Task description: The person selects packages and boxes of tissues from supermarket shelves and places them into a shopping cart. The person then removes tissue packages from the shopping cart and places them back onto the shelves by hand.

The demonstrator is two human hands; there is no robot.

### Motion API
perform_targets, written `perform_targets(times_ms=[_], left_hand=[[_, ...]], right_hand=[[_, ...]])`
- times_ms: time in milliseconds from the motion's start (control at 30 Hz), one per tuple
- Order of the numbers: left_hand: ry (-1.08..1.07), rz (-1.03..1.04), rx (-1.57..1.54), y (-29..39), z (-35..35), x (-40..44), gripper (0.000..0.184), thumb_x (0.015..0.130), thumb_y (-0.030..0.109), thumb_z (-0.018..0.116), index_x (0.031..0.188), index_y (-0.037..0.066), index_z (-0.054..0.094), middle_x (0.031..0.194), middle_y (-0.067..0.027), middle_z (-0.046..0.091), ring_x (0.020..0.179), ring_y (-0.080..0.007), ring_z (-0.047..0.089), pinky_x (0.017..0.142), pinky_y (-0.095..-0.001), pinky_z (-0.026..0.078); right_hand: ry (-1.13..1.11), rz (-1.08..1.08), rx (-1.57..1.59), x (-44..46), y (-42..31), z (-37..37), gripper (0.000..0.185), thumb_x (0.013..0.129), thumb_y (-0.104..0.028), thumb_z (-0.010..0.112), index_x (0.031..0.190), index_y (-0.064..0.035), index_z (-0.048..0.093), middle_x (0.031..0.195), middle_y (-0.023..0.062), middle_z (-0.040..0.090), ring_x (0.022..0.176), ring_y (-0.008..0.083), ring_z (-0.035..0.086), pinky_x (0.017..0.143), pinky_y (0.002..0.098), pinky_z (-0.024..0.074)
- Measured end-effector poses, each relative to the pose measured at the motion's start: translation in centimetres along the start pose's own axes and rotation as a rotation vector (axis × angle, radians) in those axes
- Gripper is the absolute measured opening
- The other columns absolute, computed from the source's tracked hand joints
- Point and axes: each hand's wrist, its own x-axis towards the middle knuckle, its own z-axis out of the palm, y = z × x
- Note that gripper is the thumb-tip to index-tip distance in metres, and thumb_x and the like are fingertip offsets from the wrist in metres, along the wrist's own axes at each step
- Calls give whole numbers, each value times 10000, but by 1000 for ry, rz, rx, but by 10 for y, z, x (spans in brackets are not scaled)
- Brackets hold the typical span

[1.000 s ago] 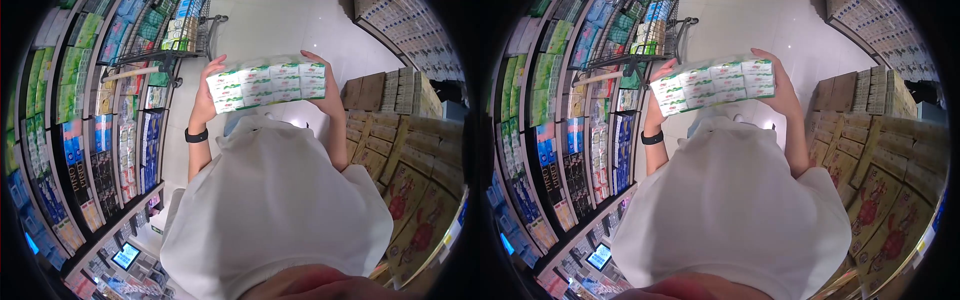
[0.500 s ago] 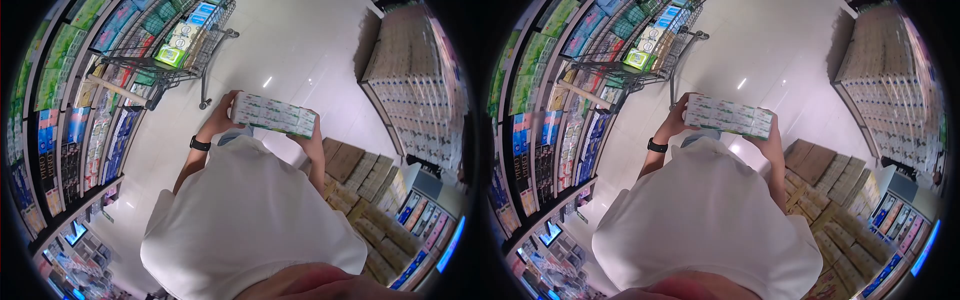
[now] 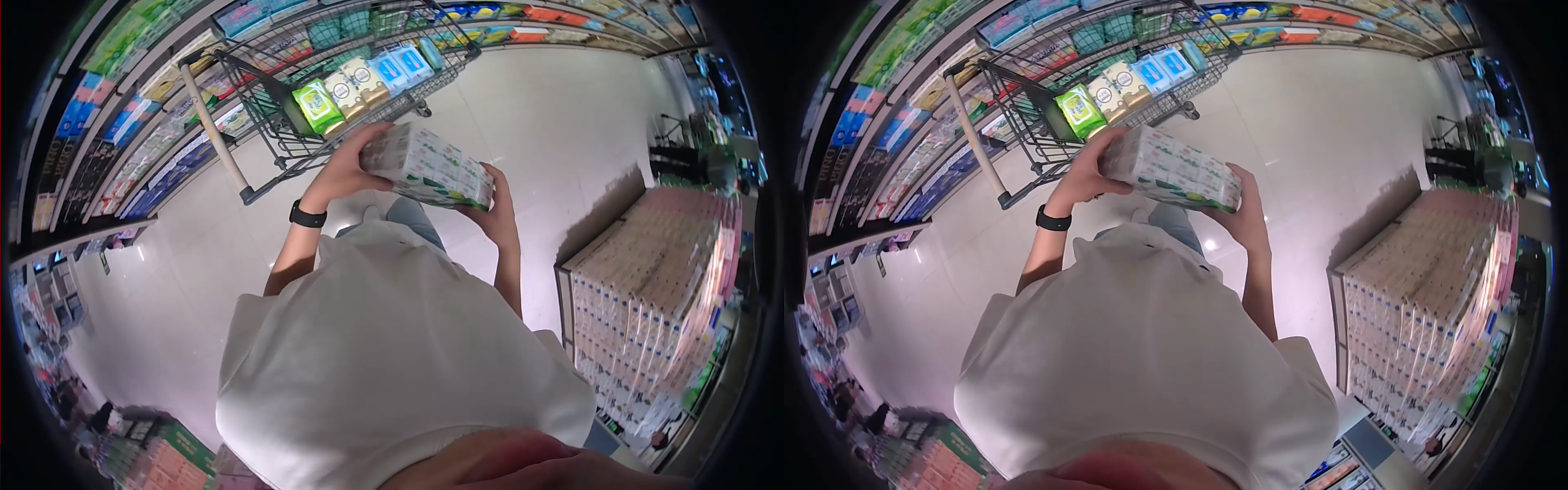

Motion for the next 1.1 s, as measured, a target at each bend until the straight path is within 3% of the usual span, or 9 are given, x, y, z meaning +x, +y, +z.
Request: perform_targets(times_ms=[100,333,600,667,800,867,933,1000,1100], left_hand=[[53,-55,-234,24,-32,31,861,571,-21,873,1356,48,526,1327,-84,572,1184,-168,554,999,-301,456],[514,-75,280,-22,-96,171,470,741,304,849,1088,27,692,964,-88,725,867,-169,684,809,-303,518],[703,-347,27,-270,-151,281,220,833,204,720,938,36,625,790,-43,677,713,-97,621,665,-272,487],[755,-410,358,-299,-135,283,295,791,217,723,1005,29,647,792,-110,688,686,-237,659,653,-353,515],[619,-508,503,-334,-87,264,427,803,263,688,1208,132,651,1317,-201,589,1249,-372,523,1019,-472,442],[591,-530,565,-349,-62,244,456,825,246,671,1264,126,629,1359,-199,562,1280,-396,493,1047,-478,428],[477,-664,252,-362,-39,216,510,833,246,651,1318,102,584,1272,-228,611,1170,-377,587,1004,-447,460],[261,-894,243,-359,-19,193,515,823,299,651,1289,85,600,1150,-198,680,1090,-356,636,954,-434,488],[284,-907,238,-327,0,167,473,879,327,623,1274,67,610,1240,-183,650,1147,-346,615,980,-419,475]], right_hand=[[-175,-113,-112,63,6,8,879,643,-108,909,1374,-37,427,1204,124,569,1115,262,583,948,405,473],[-544,30,303,256,43,75,872,733,-331,850,1417,-24,405,1189,151,597,1083,262,591,926,381,468],[-806,381,302,413,125,141,832,799,-410,776,1431,-7,414,1091,136,634,930,188,649,603,277,569],[-863,478,363,433,151,164,733,797,-407,773,1361,-25,502,1127,117,626,948,198,653,630,295,586],[-942,691,368,459,196,233,730,780,-415,783,1340,-30,518,1129,117,639,901,212,669,631,314,587],[-986,749,357,464,228,271,724,775,-408,785,1330,-24,522,1133,125,642,883,217,675,634,316,584],[-956,392,1,460,266,313,705,781,-381,778,1310,2,513,1103,160,649,857,197,679,620,319,567],[-935,-163,-70,439,371,376,692,841,-345,695,1340,54,428,1070,288,650,978,390,673,826,485,528],[-941,94,-368,431,377,389,774,864,-338,670,1415,38,277,1073,350,638,1023,483,632,853,514,510]])
